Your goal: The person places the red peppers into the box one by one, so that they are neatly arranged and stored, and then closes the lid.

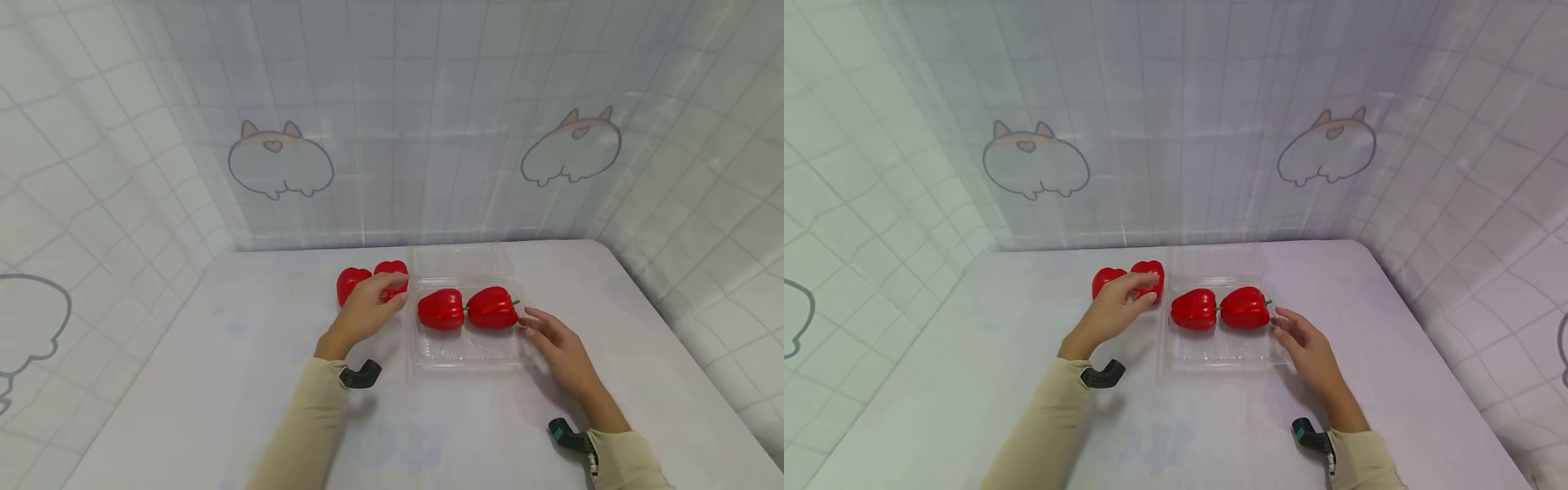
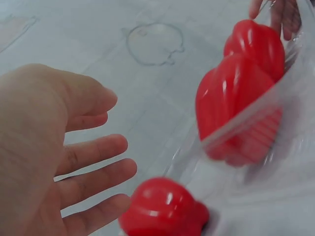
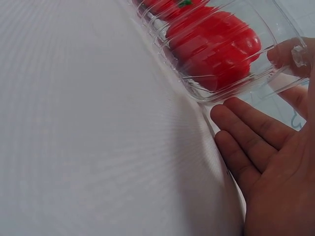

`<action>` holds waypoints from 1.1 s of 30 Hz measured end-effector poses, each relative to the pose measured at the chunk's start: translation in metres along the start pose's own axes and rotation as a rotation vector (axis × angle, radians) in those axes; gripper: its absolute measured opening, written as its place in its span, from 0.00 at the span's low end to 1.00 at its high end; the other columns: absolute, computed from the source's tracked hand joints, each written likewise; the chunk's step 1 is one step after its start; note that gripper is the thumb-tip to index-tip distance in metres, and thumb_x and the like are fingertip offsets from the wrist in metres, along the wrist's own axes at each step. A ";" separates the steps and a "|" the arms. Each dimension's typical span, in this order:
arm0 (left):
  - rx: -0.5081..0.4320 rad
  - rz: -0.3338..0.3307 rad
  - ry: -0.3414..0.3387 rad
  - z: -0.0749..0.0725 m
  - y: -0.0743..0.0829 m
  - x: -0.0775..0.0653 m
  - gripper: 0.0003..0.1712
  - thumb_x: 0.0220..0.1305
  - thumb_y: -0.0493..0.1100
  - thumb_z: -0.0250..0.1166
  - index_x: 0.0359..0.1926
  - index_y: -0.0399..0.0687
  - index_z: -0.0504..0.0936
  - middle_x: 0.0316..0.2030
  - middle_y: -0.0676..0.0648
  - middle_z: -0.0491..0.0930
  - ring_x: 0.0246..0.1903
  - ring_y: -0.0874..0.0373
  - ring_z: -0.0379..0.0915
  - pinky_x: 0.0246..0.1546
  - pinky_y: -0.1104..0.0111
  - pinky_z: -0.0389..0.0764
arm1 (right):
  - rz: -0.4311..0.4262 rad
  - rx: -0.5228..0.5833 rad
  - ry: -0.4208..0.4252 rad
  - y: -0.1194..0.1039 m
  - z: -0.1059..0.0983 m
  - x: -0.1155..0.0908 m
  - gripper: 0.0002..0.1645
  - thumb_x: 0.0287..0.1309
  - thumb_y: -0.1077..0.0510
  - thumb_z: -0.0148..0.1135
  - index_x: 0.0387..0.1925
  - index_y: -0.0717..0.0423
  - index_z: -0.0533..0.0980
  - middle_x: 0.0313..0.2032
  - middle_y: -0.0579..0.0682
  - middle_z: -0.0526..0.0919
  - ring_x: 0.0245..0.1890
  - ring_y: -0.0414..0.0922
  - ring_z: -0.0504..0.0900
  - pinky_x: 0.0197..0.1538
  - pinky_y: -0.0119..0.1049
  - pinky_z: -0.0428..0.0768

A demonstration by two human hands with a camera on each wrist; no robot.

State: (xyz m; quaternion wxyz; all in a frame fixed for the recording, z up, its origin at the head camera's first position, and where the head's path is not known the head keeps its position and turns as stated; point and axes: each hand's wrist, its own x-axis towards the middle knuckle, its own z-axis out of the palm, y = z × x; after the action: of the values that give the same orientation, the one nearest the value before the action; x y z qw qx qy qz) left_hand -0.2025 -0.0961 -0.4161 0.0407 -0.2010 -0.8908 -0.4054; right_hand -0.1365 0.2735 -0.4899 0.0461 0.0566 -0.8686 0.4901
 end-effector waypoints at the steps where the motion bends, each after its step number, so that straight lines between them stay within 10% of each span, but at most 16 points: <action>1: -0.015 -0.004 0.019 -0.001 -0.004 -0.002 0.25 0.67 0.48 0.67 0.64 0.55 0.78 0.57 0.55 0.79 0.55 0.55 0.76 0.51 0.58 0.82 | -0.004 -0.001 0.002 0.000 0.000 0.000 0.30 0.74 0.50 0.54 0.73 0.49 0.64 0.63 0.59 0.76 0.64 0.58 0.73 0.62 0.62 0.70; 11: -0.093 -0.108 0.131 -0.012 -0.034 -0.013 0.20 0.68 0.43 0.66 0.60 0.53 0.80 0.53 0.53 0.80 0.52 0.56 0.76 0.53 0.59 0.81 | -0.050 -0.033 0.022 0.001 0.004 0.000 0.28 0.73 0.51 0.56 0.70 0.51 0.69 0.62 0.55 0.78 0.63 0.54 0.75 0.53 0.18 0.67; 33: -0.172 -0.234 0.390 -0.025 -0.065 -0.017 0.15 0.73 0.45 0.60 0.58 0.51 0.80 0.55 0.49 0.79 0.55 0.52 0.73 0.55 0.55 0.79 | -0.095 -0.047 -0.076 -0.002 0.002 -0.006 0.37 0.67 0.52 0.63 0.74 0.51 0.63 0.70 0.55 0.67 0.70 0.56 0.65 0.57 0.20 0.65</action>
State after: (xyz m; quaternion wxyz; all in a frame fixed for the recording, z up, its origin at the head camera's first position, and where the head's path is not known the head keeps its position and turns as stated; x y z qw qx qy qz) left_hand -0.2148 -0.1588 -0.4494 0.1474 -0.0172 -0.8456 -0.5127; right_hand -0.1299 0.2712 -0.4895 0.0375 0.1152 -0.8774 0.4643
